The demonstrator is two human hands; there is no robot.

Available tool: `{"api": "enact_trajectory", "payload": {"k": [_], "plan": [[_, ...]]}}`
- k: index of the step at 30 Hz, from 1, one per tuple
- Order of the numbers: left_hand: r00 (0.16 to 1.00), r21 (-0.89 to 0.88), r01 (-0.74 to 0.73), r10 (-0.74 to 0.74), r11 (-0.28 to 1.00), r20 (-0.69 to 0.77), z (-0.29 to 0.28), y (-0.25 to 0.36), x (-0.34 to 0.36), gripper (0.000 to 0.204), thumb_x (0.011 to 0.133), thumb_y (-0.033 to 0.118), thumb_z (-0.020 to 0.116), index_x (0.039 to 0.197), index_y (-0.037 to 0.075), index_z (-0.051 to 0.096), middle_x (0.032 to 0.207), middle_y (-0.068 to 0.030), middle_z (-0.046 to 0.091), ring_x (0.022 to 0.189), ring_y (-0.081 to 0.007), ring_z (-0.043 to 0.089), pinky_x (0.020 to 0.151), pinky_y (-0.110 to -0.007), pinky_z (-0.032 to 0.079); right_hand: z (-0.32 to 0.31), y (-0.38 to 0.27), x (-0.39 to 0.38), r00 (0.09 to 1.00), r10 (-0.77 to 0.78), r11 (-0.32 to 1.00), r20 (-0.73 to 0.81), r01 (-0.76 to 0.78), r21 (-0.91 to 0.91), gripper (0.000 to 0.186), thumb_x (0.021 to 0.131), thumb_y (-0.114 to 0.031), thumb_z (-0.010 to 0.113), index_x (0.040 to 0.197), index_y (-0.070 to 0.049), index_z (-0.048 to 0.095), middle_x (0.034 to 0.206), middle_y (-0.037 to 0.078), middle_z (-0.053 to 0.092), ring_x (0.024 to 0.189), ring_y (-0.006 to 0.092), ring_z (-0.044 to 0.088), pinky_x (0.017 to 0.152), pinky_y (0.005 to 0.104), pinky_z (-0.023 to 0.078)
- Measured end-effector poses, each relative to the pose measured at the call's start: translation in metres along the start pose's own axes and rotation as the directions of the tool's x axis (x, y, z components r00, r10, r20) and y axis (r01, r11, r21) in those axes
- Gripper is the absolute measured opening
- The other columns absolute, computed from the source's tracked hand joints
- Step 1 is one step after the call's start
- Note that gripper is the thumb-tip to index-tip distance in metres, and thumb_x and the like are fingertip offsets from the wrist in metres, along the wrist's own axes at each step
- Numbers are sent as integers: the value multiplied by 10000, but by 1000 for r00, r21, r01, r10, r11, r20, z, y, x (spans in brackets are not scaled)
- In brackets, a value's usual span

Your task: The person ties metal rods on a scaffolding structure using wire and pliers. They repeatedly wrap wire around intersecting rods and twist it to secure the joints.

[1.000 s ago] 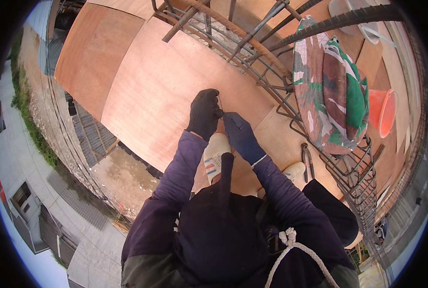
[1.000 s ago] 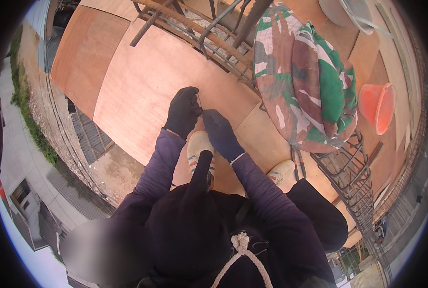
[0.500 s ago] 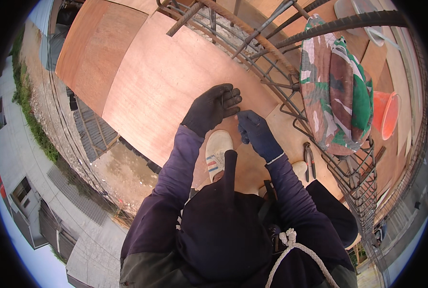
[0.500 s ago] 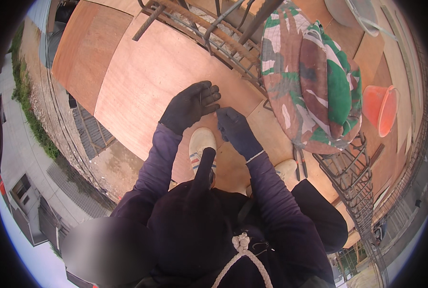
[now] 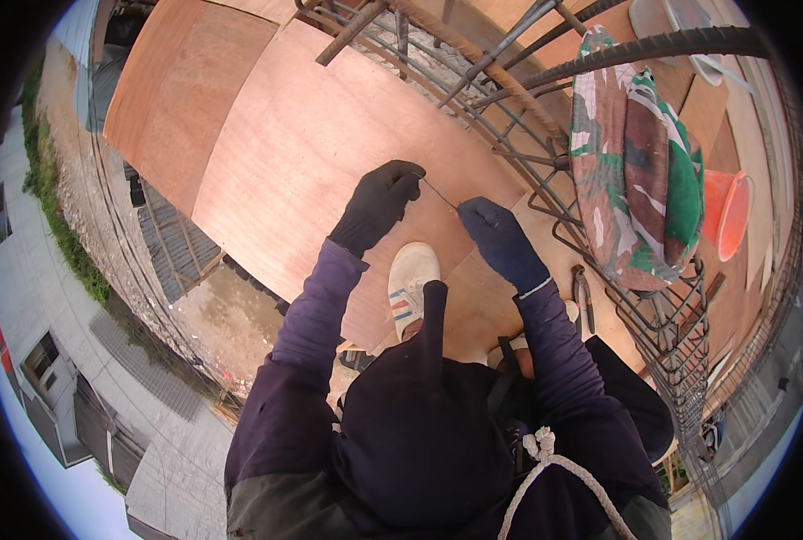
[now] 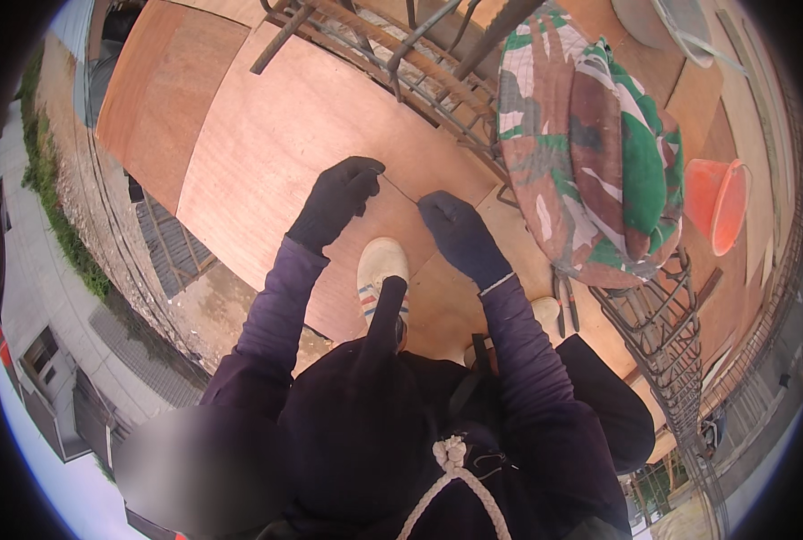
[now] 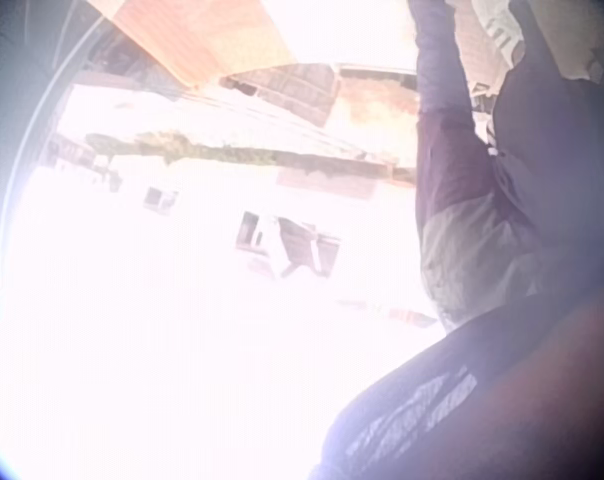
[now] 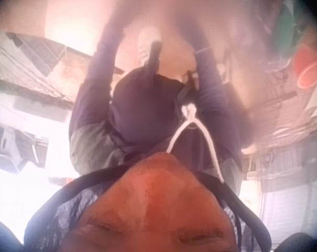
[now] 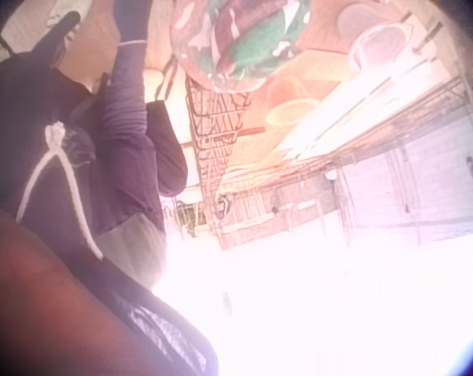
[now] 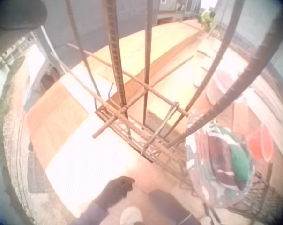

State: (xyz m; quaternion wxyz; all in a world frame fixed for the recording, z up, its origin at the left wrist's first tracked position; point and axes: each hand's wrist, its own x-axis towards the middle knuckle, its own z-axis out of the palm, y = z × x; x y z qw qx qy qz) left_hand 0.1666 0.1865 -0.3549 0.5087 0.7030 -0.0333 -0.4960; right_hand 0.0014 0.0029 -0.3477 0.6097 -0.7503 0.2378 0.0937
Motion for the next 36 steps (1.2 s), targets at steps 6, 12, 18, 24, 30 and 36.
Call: {"api": "enact_trajectory", "payload": {"k": [6,12,18,24,30,36], "plan": [[873,409,-350,452,843,-183,19,-14,-1,232,1026,201,606,1144,34,716,833,-89,682,722,-150,645,696,-320,536,-14,1,4,1000,14,1000,-9,-14,-15,206,1048,-176,569,1102,-2,665,924,152,678,846,274,660,806,367,521],[950,-379,-77,-48,922,-309,51,-17,13,212,1013,148,608,1119,13,732,819,-28,650,701,-118,600,612,-304,495,40,1,-3,990,-85,996,-115,86,-2,210,1064,-175,547,1118,-1,652,974,174,697,919,324,682,823,377,528],[933,-559,-108,-111,822,-344,75,-20,22,267,969,149,640,1167,-3,736,845,-34,654,644,-139,589,531,-298,468,56,2,-14,974,60,998,-220,-58,14,217,1063,-215,558,1097,-23,652,964,185,712,916,352,709,797,406,544],[998,-461,1,-31,888,-58,38,-2,24,370,1014,145,609,1354,0,630,1102,-82,671,911,-170,665,810,-324,573,5,-7,-21,938,344,881,34,-335,333,219,1076,-240,557,1048,-45,653,819,65,666,665,125,601,618,293,494],[997,-739,55,-70,671,10,17,51,60,480,1034,230,627,1449,30,494,1169,-170,648,1017,-267,687,796,-432,621,3,-25,-13,968,228,911,-106,-173,375,216,1093,-226,550,1082,-33,646,801,32,641,607,77,550,562,256,463],[998,-751,58,-65,658,21,41,42,47,617,1063,409,591,1516,46,382,1353,-250,586,1154,-366,650,940,-526,557,13,-26,8,963,136,969,-233,-80,236,227,1090,-239,538,1084,-40,645,802,37,651,628,77,561,578,266,473]]}}
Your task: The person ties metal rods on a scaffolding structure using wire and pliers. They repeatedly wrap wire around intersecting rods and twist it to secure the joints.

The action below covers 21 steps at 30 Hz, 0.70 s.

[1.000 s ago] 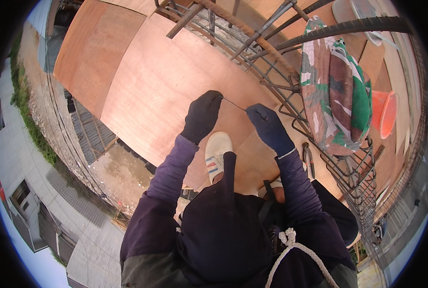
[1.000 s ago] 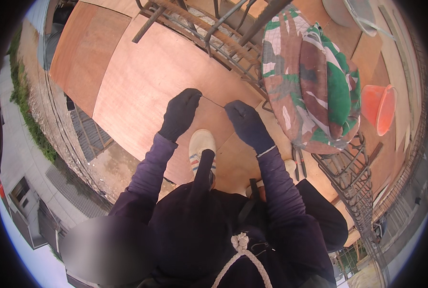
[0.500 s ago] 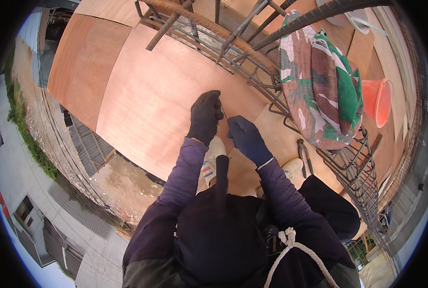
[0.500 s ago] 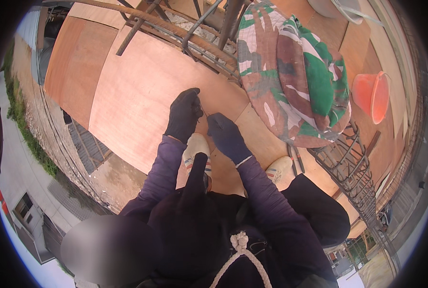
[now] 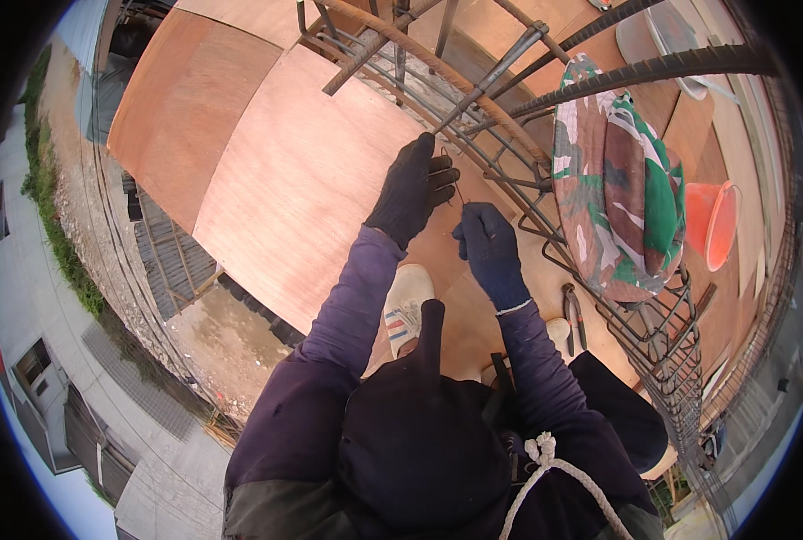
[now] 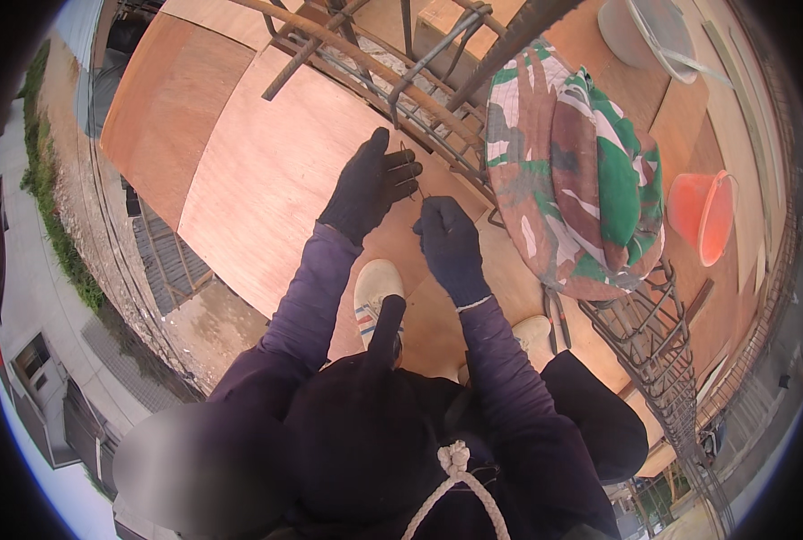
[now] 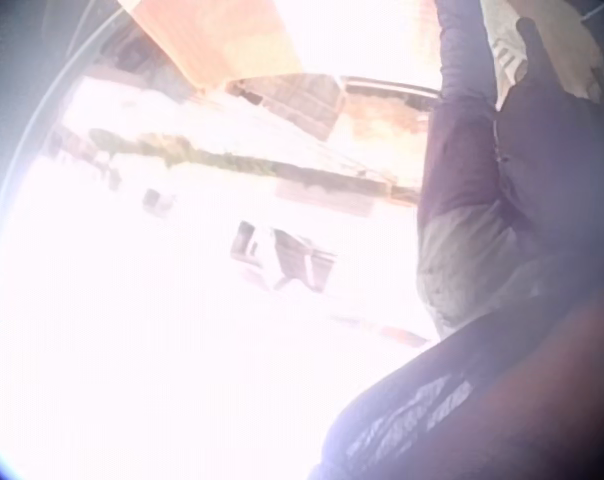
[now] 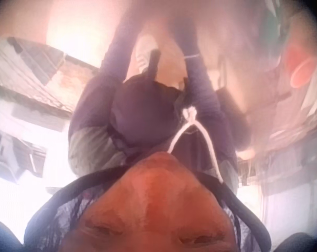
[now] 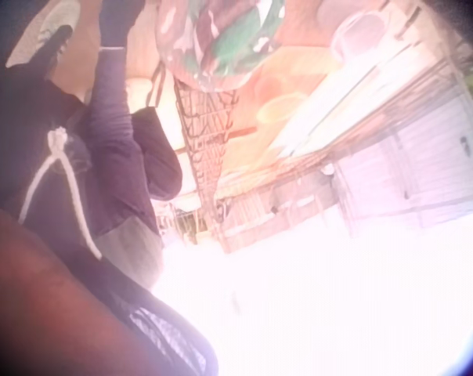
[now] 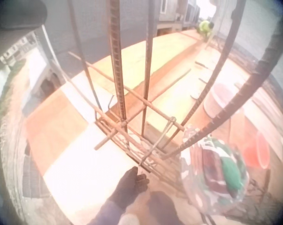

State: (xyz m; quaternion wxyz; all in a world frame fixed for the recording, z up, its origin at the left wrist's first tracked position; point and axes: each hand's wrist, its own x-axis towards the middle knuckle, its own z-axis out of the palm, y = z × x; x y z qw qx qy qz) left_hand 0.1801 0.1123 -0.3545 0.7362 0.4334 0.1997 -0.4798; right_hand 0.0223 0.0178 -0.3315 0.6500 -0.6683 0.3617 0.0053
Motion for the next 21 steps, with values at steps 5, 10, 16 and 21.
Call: {"api": "enact_trajectory", "payload": {"k": [5,10,16,21], "plan": [[998,-478,-26,-3,878,-59,-31,5,-13,724,1071,435,551,1566,-24,287,1557,-290,421,1421,-428,478,1141,-606,421,-4,5,1,980,193,979,39,-195,57,196,1071,-197,538,1045,-39,651,780,41,631,680,110,598,640,300,499],[998,-179,-28,37,983,49,-31,-2,-22,838,1060,558,526,1606,-18,258,1555,-273,424,1376,-396,514,1135,-530,439,0,8,1,995,9,996,100,0,-85,200,1064,-188,539,1002,-24,635,761,71,610,707,150,610,675,323,501],[965,256,-243,261,936,-40,-22,-4,-22,761,1064,548,527,1577,13,355,1469,-267,515,1229,-330,625,1038,-458,528,-8,9,5,984,6,975,179,34,-218,214,1070,-181,527,966,-17,616,782,102,616,709,176,613,686,347,494],[994,135,-107,110,985,-15,-34,0,-23,680,1073,495,535,1503,-20,422,1430,-261,549,1191,-336,652,1026,-456,546,-11,8,5,973,-84,967,214,132,-217,236,1087,-211,518,983,-27,621,774,74,593,678,163,588,665,342,488]]}}
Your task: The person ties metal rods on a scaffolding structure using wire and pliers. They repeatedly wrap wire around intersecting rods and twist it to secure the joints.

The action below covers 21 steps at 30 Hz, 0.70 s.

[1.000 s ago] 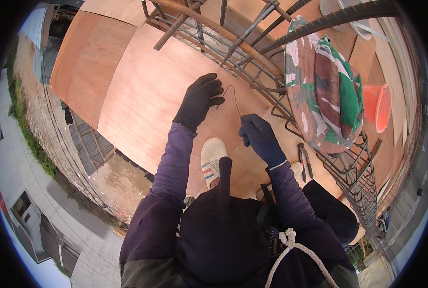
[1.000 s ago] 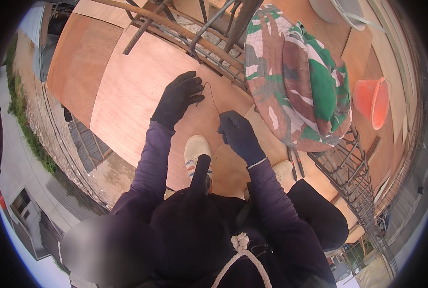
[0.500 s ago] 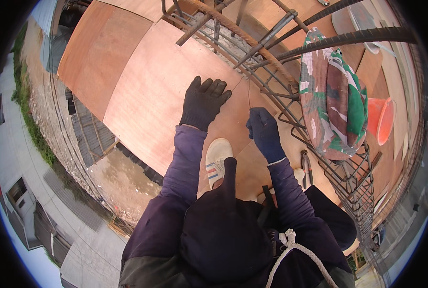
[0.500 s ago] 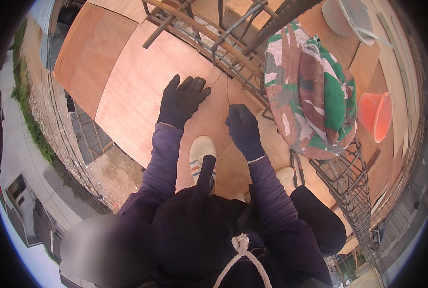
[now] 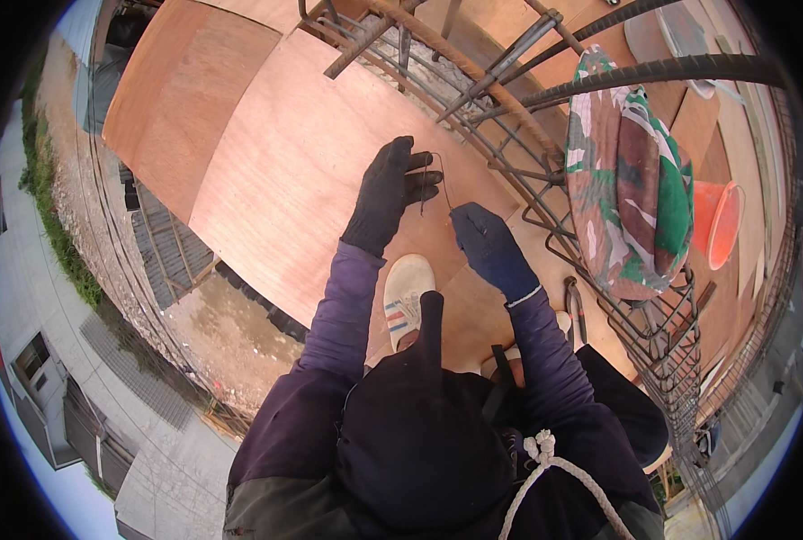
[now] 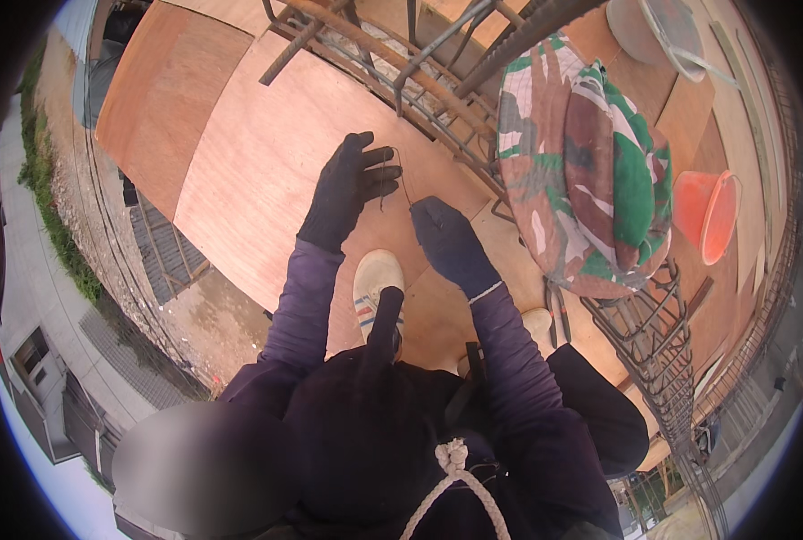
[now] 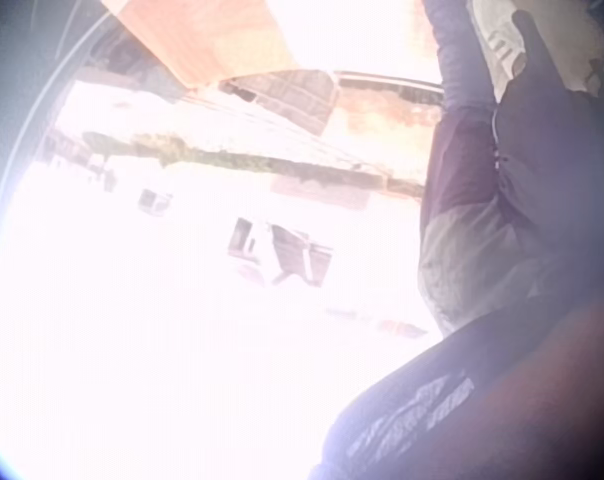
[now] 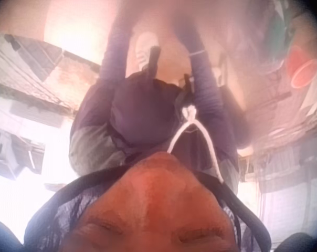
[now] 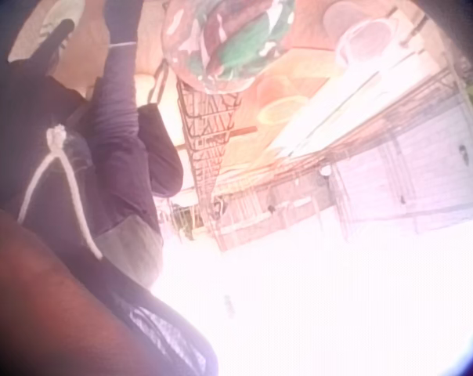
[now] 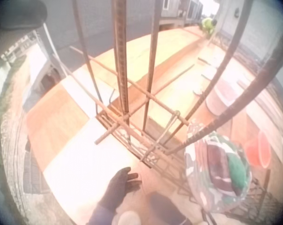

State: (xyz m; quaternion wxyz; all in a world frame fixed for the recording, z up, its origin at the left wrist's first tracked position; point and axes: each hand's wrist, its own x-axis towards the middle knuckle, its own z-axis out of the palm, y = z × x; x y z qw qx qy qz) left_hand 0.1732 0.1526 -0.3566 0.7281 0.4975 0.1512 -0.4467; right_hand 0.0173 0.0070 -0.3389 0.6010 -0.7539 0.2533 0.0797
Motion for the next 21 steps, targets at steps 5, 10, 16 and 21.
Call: {"api": "enact_trajectory", "payload": {"k": [5,10,16,21], "plan": [[971,-352,142,-62,925,229,-18,-2,3,643,1078,450,552,1459,-56,445,1422,-272,551,1198,-360,650,1039,-479,544,-1,-2,-2,942,238,935,235,-288,206,249,1095,-244,514,1039,-36,639,751,34,556,659,133,562,649,319,489],[999,-405,-43,38,913,-22,-27,-8,7,589,1061,403,607,1431,-42,497,1369,-246,603,1228,-343,635,1062,-476,523,1,-6,-4,966,185,967,179,-212,142,222,1092,-233,533,1053,-44,644,759,28,585,637,111,546,598,293,474],[889,684,-342,458,644,14,-12,8,29,545,971,380,727,1392,60,596,1414,-141,588,1244,-306,600,1055,-480,478,-1,-20,-8,985,27,995,-169,-44,-94,175,1062,-196,576,1064,-34,642,815,147,669,701,269,675,654,382,523],[600,790,-489,515,-369,612,7,38,76,559,879,417,799,1277,56,646,1328,-109,623,1278,-330,554,1083,-489,442,-7,-24,-9,967,-72,962,-246,2,-273,157,1050,-187,596,1094,-42,637,924,225,708,896,431,706,713,455,549]]}}
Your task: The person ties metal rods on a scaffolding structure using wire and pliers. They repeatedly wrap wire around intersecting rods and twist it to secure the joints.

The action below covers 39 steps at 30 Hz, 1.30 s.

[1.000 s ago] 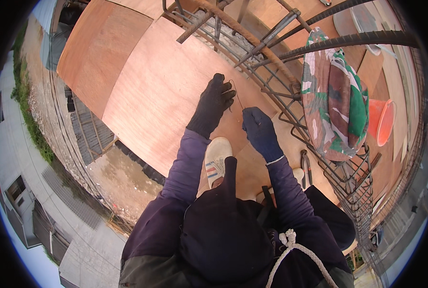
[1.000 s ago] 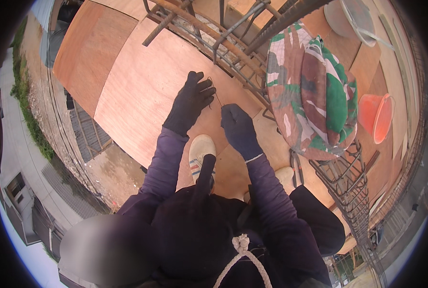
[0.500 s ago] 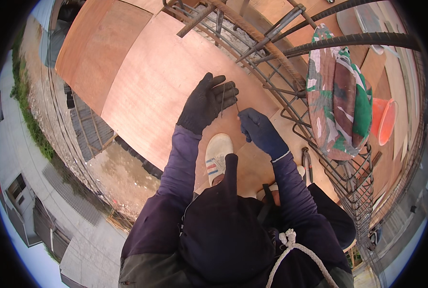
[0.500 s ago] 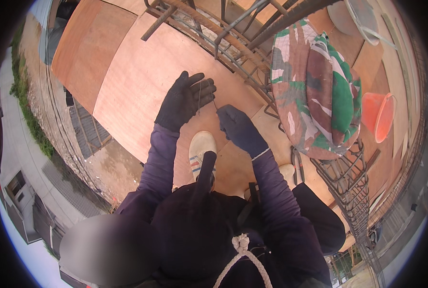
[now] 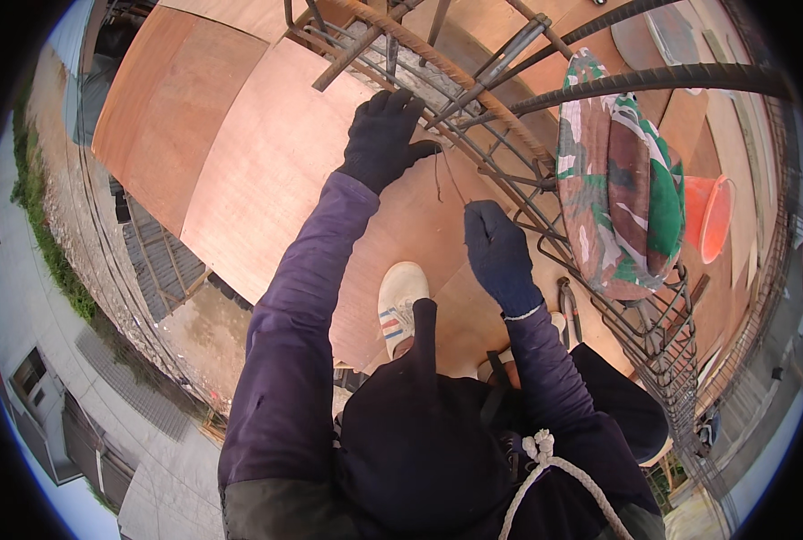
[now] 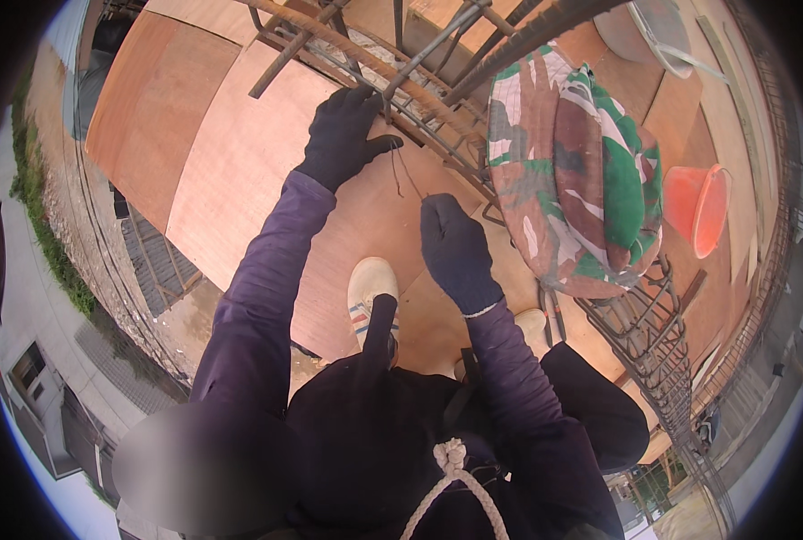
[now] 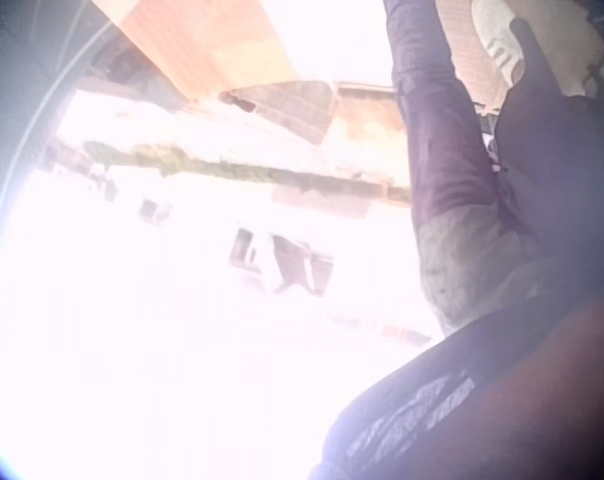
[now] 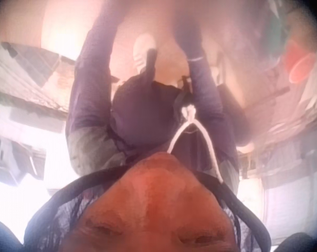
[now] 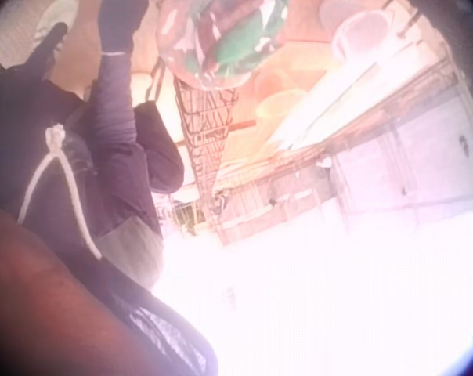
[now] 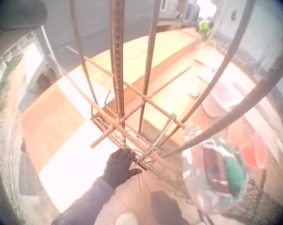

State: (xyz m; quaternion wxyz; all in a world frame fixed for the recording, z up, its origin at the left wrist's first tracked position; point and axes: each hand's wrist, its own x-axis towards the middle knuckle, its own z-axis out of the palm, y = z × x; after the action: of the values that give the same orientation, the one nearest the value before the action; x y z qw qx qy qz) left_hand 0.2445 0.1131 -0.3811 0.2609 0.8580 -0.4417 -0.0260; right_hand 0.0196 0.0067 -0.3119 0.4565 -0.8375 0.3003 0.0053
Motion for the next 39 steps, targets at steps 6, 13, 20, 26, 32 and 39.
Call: {"api": "enact_trajectory", "payload": {"k": [6,13,20,26,32,39], "plan": [[945,183,-282,240,942,223,6,-28,30,501,853,487,780,1124,77,681,1170,-92,630,1190,-298,565,1102,-473,407,-8,8,7,997,-35,999,-75,33,-26,149,1054,-178,586,1080,-39,636,886,193,672,846,371,668,707,431,532],[918,145,-323,273,935,288,3,-28,41,430,870,487,759,1099,131,683,1071,-73,650,1147,-292,594,1080,-492,431,-5,-10,18,994,-38,999,-100,39,6,156,1066,-177,560,1100,-34,612,995,233,697,979,447,682,769,466,548],[941,62,-166,140,984,307,0,-30,37,541,842,505,790,1192,119,644,1182,-112,630,1188,-342,578,1051,-482,462,29,-27,57,968,-36,995,-249,57,78,150,1084,-176,526,1106,-34,570,982,239,681,982,469,662,763,481,534],[983,-118,-127,141,985,116,17,-47,26,762,767,505,878,1313,103,532,1352,-156,574,1303,-396,530,1072,-493,469,59,-27,93,937,-41,999,-348,42,-4,195,1076,-196,526,1096,-24,616,872,212,669,812,423,684,705,490,519],[992,-242,-74,96,968,80,19,-51,21,760,734,454,910,1287,135,498,1373,-159,548,1276,-423,543,1040,-501,489,65,-20,116,968,-85,977,-236,35,-209,191,1052,-202,553,1069,-37,647,930,244,714,864,479,683,703,544,528],[993,-294,-113,120,949,5,27,-55,21,770,718,439,915,1288,110,514,1344,-147,555,1242,-397,563,1032,-487,493,56,-13,119,981,-186,837,-59,127,-532,192,1020,-186,591,1056,-19,677,902,234,719,839,433,713,684,507,560]]}}
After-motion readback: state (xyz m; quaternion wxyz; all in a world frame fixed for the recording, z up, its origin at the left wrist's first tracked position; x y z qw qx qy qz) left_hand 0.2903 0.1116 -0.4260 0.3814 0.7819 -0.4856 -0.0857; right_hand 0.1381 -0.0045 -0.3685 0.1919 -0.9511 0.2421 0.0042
